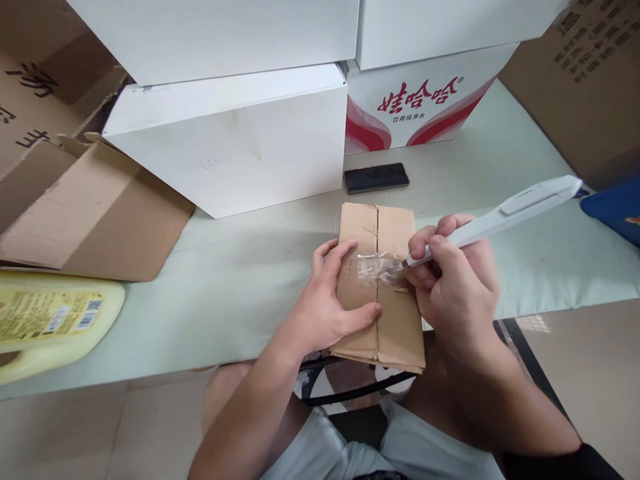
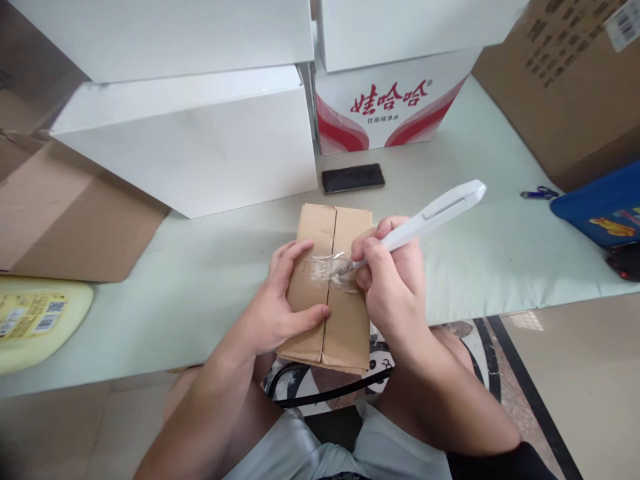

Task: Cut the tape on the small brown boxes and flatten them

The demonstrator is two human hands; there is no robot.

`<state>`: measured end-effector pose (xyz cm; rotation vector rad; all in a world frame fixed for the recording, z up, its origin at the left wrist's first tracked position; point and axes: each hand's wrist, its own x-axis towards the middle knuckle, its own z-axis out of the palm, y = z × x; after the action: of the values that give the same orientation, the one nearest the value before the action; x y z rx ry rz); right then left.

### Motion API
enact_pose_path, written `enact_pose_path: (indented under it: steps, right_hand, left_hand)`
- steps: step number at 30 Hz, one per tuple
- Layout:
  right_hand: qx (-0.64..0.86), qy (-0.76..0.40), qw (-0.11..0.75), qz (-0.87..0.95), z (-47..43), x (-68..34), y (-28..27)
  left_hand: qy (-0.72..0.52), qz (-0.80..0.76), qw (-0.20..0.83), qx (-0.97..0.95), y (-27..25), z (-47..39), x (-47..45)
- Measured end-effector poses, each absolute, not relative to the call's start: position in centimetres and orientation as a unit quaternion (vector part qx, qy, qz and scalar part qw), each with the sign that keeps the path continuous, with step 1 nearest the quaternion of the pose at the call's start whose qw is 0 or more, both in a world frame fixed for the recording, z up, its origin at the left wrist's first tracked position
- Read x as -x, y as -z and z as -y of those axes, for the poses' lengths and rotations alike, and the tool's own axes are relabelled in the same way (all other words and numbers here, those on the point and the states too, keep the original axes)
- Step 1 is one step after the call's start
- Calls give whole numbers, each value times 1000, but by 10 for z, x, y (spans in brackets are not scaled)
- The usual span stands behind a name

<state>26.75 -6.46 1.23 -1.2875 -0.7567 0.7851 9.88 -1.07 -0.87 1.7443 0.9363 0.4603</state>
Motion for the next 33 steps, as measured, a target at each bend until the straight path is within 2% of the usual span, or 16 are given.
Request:
enact_pose_path:
  steps: [8, 25, 33]
  right_hand:
    - [561, -363, 624, 405, 69, -269, -7]
    - [493, -400, 657, 405, 68, -271, -5]
    - [513, -380, 628, 446, 68, -270, -6]
  left_hand:
    - [-194, -393, 527, -728, 8, 11, -100]
    - [-195, -391, 531, -726, 8, 10, -100]
    - [-205, -389, 527, -727, 10, 12, -100]
